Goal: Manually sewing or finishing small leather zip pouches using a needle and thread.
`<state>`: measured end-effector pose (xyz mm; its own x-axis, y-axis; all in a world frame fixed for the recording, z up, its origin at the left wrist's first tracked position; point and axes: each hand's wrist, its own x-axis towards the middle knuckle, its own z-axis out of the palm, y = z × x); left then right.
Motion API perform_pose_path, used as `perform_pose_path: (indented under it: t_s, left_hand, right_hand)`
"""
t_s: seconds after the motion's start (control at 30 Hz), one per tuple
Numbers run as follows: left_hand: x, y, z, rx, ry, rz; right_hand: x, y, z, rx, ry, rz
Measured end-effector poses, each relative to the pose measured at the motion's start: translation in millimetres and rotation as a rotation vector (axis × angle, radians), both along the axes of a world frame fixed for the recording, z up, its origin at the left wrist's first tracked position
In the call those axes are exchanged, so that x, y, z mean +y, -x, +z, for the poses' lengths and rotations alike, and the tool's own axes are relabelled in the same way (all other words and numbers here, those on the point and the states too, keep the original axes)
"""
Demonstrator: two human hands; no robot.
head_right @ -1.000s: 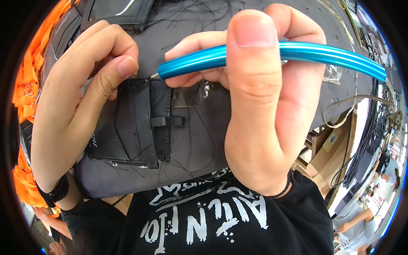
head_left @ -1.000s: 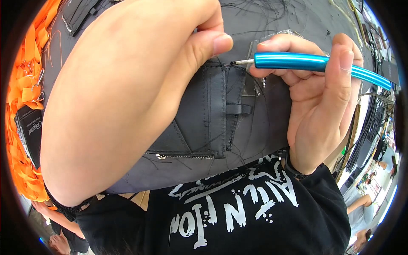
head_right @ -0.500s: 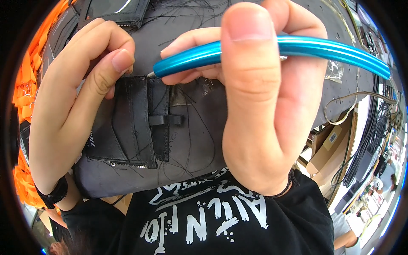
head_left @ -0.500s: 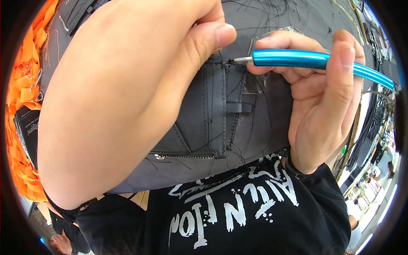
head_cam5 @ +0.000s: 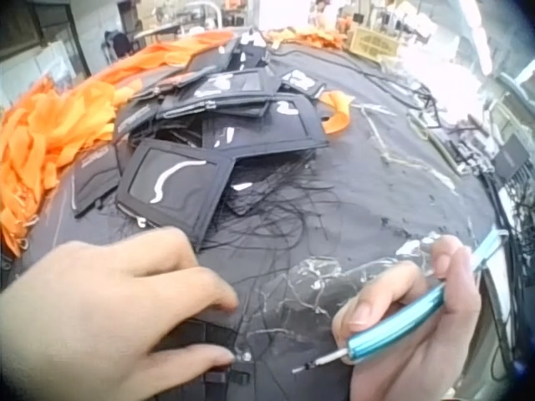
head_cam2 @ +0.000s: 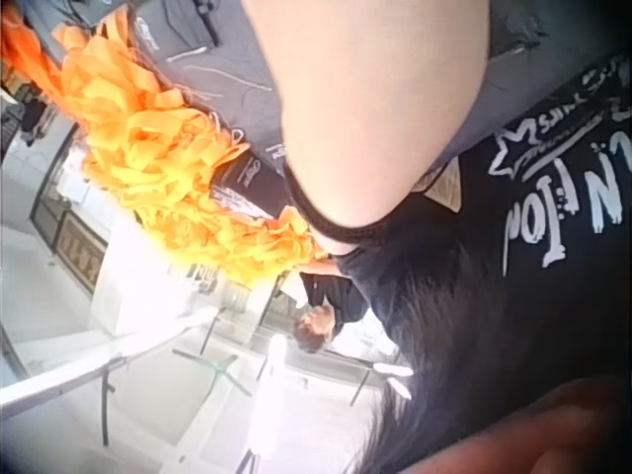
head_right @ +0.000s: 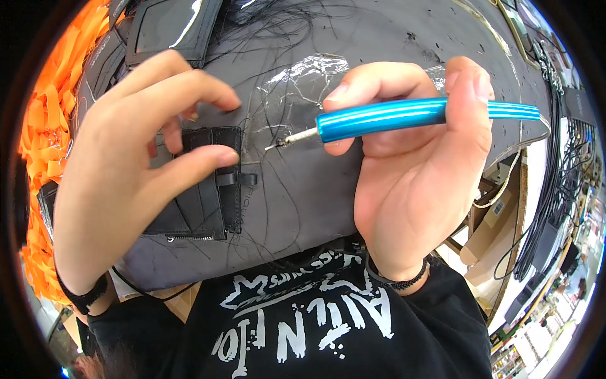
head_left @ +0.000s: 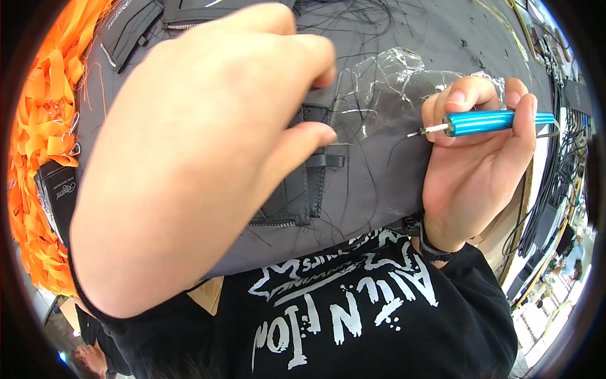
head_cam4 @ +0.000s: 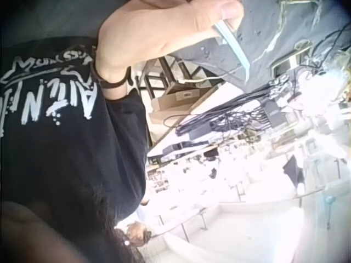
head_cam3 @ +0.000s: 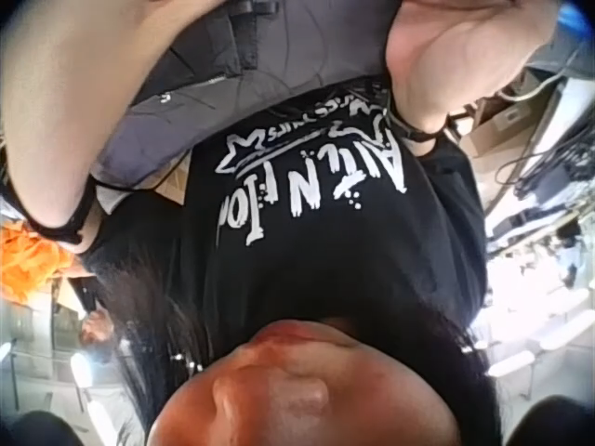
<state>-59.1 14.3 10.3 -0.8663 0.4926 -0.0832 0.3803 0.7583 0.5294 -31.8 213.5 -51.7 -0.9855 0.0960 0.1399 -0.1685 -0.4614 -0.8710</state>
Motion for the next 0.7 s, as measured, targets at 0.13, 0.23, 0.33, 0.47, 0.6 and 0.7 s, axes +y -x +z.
perform_pose_path:
  t_s: [0.13, 0.23, 0.33, 0.47, 0.6, 0.7]
  left_hand:
    - [10, -1, -4, 0.036, -0.022, -0.043]
    - [12, -2, -5, 0.055, 0.059, -0.027]
    - [10, -2, -5, -0.034, -0.029, 0.090]
    - [5, -1, -7, -0.131, -0.150, 0.148]
    - [-1, -1, -6, -0.120, -0.062, 0.132]
    - [-6, 2, -5, -0.152, -0.001, 0.149]
  right_hand:
    - [0, 0, 2, -0.043, 0.030, -0.014]
    - [1, 0, 1, -0.038, 0.027, 0.010]
    - [1, 2, 1, -0.137, 0.019, -0.005]
    - [-5, 7, 2, -0.055, -0.344, -0.017]
    - [-12, 7, 6, -0.084, -0.426, 0.006]
    - [-16, 7, 6, -0.072, -0.439, 0.016]
